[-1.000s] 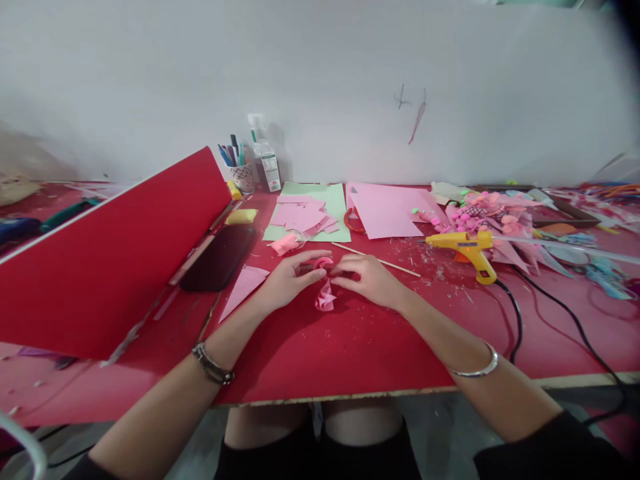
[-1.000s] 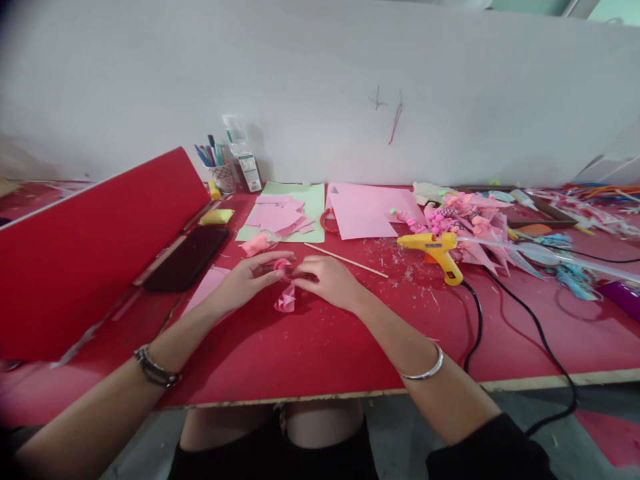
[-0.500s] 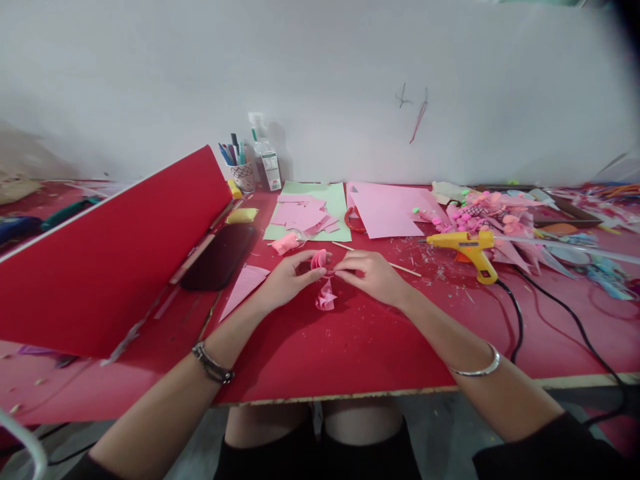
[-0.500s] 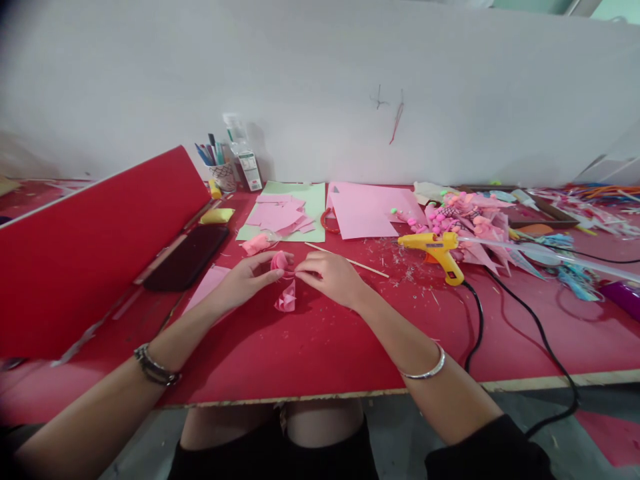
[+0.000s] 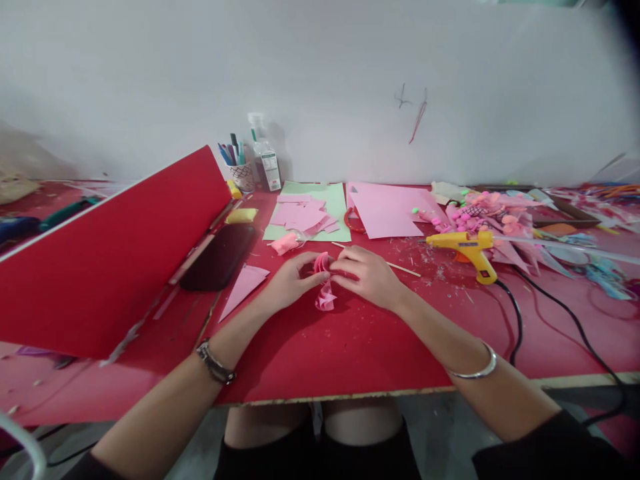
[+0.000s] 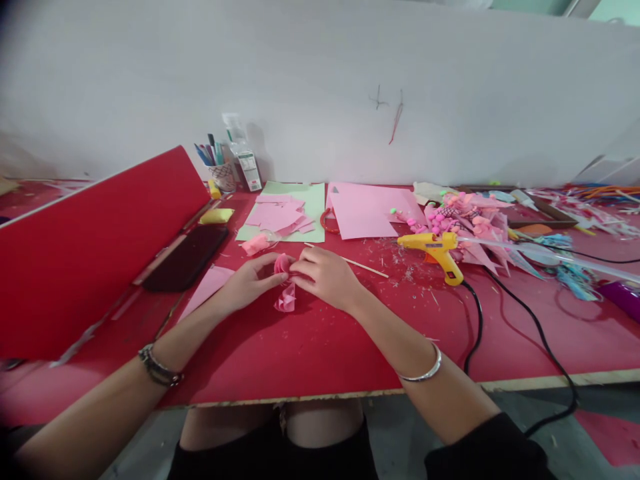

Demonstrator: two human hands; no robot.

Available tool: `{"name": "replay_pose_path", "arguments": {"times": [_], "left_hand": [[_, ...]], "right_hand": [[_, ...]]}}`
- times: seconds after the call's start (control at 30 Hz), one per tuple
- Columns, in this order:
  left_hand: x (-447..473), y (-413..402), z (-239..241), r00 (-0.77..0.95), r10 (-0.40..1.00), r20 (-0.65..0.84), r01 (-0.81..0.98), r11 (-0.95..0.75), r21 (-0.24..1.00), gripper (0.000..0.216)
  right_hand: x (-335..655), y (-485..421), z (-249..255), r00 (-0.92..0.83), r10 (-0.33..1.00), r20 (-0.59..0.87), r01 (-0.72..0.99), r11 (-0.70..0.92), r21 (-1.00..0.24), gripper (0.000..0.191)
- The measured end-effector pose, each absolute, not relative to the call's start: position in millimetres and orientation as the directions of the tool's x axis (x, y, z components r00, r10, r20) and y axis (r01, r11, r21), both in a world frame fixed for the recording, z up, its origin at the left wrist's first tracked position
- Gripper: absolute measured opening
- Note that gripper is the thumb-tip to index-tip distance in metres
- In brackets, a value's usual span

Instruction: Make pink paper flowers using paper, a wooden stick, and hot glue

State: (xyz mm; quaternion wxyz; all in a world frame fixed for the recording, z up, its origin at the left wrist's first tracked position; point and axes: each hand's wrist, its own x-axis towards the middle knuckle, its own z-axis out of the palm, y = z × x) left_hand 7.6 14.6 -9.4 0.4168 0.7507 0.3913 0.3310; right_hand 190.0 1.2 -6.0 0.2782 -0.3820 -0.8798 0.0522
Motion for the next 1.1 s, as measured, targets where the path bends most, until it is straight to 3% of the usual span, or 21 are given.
{"name": "replay_pose_path", "arguments": {"times": [0.47, 0.87, 1.1], "left_hand": [[6.4, 15.7, -13.1, 0.474, 0.860, 0.187, 0.252, -0.336, 0.908, 0.034], [7.1, 12.8, -10.3, 0.469, 0.862, 0.192, 0.325, -0.371, 0.870, 0.037], [4.7, 14.1, -7.9, 0.482, 0.843, 0.240, 0.376, -0.446, 0.812, 0.030]], "right_hand": [[192.4, 5.0, -9.7, -0.399, 0.693, 0.600, 0.550, 0.705, -0.449, 0.013], [191.3, 4.7, -9.5, -0.378, 0.699, 0.607, 0.535, 0.700, -0.473, 0.011], [191.9, 5.2, -7.5, -0.346, 0.742, 0.574, 0.484, 0.666, -0.568, 0.011]]}}
